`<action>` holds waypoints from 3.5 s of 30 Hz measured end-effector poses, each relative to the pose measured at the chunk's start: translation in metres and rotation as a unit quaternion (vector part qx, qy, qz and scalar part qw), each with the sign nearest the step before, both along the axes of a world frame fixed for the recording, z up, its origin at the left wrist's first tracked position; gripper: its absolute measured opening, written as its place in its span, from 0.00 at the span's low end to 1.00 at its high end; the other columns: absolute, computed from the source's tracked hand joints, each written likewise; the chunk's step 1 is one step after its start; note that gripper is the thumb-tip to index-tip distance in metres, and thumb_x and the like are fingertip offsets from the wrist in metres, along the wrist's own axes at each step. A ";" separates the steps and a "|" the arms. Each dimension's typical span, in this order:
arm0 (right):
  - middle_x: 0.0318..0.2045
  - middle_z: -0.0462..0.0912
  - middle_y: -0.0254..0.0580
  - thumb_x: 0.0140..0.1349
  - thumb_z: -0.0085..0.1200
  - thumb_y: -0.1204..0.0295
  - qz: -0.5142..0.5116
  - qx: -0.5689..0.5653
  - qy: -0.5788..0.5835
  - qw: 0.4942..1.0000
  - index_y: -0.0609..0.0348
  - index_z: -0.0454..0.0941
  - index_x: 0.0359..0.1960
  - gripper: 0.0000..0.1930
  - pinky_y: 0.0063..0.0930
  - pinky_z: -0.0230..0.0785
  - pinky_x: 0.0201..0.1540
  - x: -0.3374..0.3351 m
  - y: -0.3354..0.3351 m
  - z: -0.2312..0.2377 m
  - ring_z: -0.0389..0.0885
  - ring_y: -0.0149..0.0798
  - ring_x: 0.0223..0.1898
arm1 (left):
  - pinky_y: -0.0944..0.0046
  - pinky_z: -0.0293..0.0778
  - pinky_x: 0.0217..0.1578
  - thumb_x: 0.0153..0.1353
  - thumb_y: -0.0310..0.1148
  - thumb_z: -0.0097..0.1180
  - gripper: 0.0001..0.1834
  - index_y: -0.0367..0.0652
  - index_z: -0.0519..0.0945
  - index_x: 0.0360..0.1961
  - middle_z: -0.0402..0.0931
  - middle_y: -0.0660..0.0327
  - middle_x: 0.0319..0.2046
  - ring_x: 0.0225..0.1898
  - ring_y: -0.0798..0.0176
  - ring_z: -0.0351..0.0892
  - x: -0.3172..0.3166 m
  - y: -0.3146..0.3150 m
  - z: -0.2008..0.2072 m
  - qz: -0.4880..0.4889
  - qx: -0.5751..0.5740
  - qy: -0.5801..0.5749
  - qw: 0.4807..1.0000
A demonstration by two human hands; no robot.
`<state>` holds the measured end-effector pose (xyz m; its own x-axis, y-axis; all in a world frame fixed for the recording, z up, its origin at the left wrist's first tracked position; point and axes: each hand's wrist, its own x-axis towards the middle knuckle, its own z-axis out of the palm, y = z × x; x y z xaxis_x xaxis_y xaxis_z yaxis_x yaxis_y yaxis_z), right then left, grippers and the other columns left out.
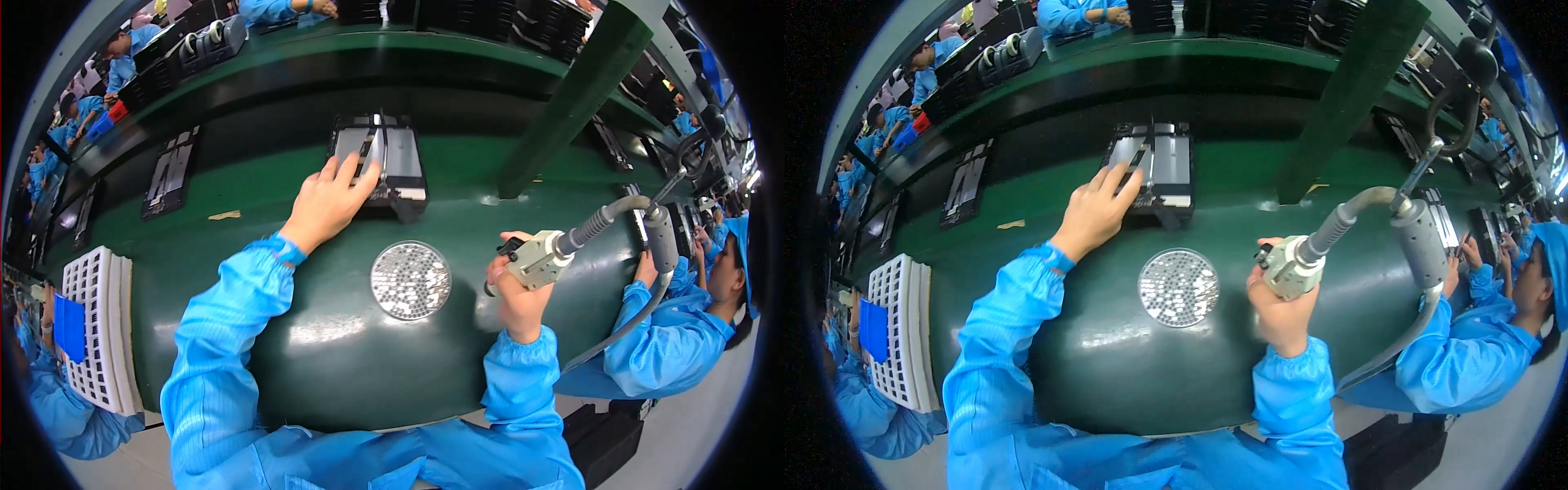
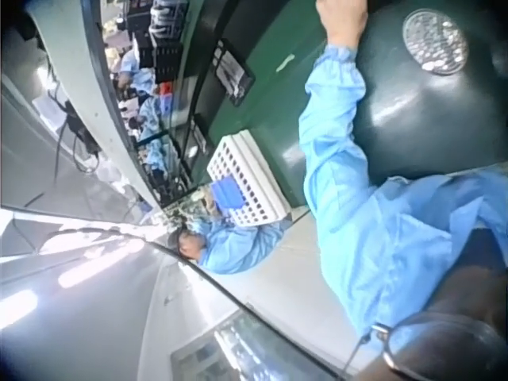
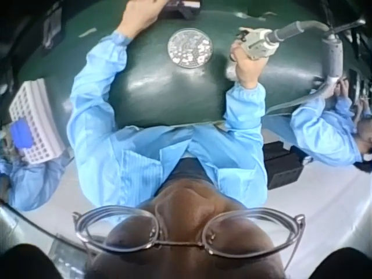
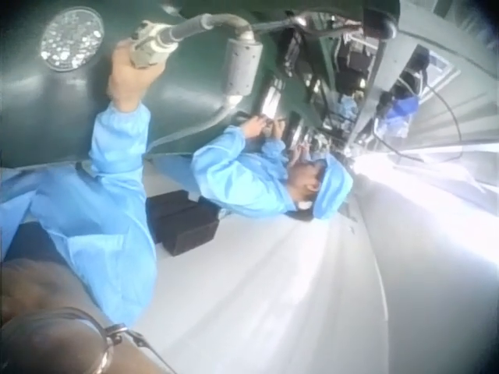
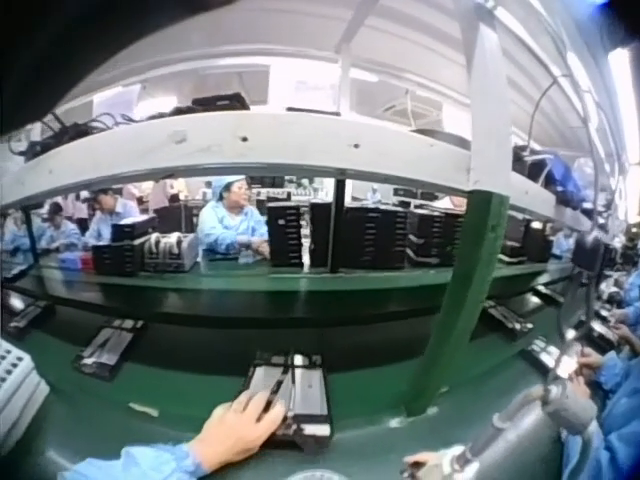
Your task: Driving screws into an electronic device's back panel using an electric screwdriver on an assembly line.
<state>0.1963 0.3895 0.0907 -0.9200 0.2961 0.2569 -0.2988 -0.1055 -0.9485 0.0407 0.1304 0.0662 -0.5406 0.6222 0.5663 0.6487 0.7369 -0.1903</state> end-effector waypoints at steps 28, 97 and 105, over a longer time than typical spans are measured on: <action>0.23 0.73 0.40 0.47 0.50 0.80 0.003 0.029 0.010 1.000 0.72 0.68 0.47 0.22 0.31 0.67 0.31 -0.003 -0.024 0.005 0.72 0.34 0.23 | 0.59 0.72 0.45 0.43 0.30 0.56 0.13 0.38 0.75 0.32 0.73 0.54 0.38 0.44 0.56 0.73 0.196 -0.091 0.036 -0.156 -0.018 -0.209 0.965; 0.18 0.69 0.37 0.52 0.51 0.72 0.201 0.077 0.052 0.975 0.59 0.66 0.47 0.19 0.36 0.64 0.29 0.002 -0.085 0.000 0.69 0.35 0.19 | 0.46 0.62 0.59 0.51 0.30 0.56 0.13 0.44 0.82 0.40 0.75 0.48 0.47 0.55 0.46 0.71 0.157 -0.053 -0.003 -0.177 0.087 -0.332 0.923; 0.17 0.71 0.36 0.54 0.55 0.69 0.137 0.054 0.089 0.985 0.55 0.65 0.46 0.19 0.34 0.66 0.24 0.016 -0.090 0.027 0.71 0.36 0.17 | 0.43 0.62 0.58 0.50 0.29 0.57 0.13 0.41 0.84 0.38 0.76 0.47 0.46 0.54 0.44 0.72 0.158 -0.054 -0.004 -0.188 0.081 -0.316 0.927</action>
